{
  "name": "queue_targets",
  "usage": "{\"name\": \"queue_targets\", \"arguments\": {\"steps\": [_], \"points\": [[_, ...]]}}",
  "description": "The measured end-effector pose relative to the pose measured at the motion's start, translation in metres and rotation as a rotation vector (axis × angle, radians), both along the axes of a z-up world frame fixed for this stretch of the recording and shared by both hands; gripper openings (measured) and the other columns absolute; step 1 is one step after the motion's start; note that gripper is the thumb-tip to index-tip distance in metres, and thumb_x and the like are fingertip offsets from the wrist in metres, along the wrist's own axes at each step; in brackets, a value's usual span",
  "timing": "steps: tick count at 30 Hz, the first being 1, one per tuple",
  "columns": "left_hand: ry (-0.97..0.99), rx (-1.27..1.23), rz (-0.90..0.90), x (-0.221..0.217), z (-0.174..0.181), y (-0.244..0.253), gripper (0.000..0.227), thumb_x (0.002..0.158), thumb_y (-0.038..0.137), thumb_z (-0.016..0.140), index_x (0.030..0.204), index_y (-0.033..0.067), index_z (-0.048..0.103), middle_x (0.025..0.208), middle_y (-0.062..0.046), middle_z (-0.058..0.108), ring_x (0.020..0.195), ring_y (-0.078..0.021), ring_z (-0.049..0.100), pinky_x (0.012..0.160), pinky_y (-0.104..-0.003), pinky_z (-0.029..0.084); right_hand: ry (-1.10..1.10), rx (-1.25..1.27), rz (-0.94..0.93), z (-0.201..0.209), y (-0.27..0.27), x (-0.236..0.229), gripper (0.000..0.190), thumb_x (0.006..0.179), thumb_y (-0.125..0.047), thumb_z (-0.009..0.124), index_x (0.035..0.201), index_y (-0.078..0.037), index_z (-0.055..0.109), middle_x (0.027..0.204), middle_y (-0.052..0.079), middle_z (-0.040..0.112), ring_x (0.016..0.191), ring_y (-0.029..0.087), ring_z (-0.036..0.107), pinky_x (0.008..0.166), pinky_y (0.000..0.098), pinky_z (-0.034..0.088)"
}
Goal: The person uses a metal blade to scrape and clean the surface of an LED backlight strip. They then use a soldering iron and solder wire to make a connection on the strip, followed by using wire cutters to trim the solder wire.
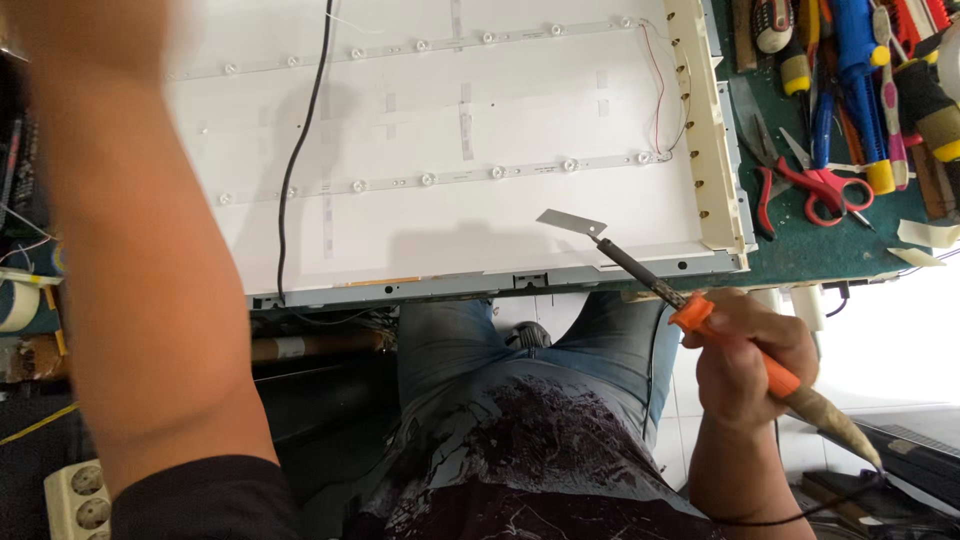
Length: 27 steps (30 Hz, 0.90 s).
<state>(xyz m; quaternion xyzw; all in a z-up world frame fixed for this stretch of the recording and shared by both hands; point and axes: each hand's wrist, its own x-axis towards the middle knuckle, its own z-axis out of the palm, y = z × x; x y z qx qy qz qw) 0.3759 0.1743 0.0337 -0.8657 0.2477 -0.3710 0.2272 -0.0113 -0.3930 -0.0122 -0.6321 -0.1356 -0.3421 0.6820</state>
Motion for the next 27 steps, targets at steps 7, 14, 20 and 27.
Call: {"name": "queue_targets", "arguments": {"steps": [7, 14, 20, 27], "points": [[1.133, -0.554, -0.195, -0.187, 0.074, -0.232, 0.016, 0.112, 0.028, 0.056, 0.109, 0.0161, 0.067, 0.110, -0.006, 0.071, 0.099, -0.0281, 0.069, 0.080, -0.048, 0.053, 0.154, 0.080, -0.039, -0.009, 0.002, 0.012, 0.035, 0.103, -0.041, 0.062, 0.104, -0.007, 0.053, 0.072, 0.009, 0.056, 0.062, 0.023, 0.062, 0.062, 0.0305, 0.050], [0.985, -0.647, -0.404, -0.240, 0.031, -0.187, 0.044, 0.105, 0.021, 0.072, 0.147, 0.0074, 0.063, 0.138, -0.019, 0.065, 0.126, -0.0351, 0.063, 0.106, -0.049, 0.056, 0.280, 0.341, -0.038, -0.071, -0.013, 0.007, 0.042, 0.090, -0.037, 0.079, 0.111, -0.008, 0.058, 0.095, 0.018, 0.068, 0.080, 0.025, 0.070, 0.074, 0.0332, 0.059], [0.787, -0.911, -0.355, -0.291, 0.050, -0.127, 0.032, 0.111, 0.022, 0.064, 0.137, 0.0043, 0.066, 0.129, -0.014, 0.071, 0.123, -0.0292, 0.067, 0.111, -0.044, 0.057, 0.401, 0.170, 0.158, -0.011, 0.045, 0.004, 0.023, 0.101, -0.037, 0.062, 0.112, -0.016, 0.060, 0.097, 0.007, 0.072, 0.073, 0.011, 0.071, 0.069, 0.0200, 0.059], [0.390, -1.346, 0.402, -0.297, 0.032, 0.044, 0.015, 0.107, 0.013, 0.066, 0.121, 0.0155, 0.070, 0.113, -0.006, 0.076, 0.101, -0.0222, 0.076, 0.084, -0.035, 0.060, 0.342, 0.239, 0.281, -0.025, 0.062, 0.012, 0.028, 0.099, -0.033, 0.070, 0.106, -0.008, 0.061, 0.074, 0.008, 0.061, 0.062, 0.018, 0.067, 0.096, 0.0345, 0.071]]}}
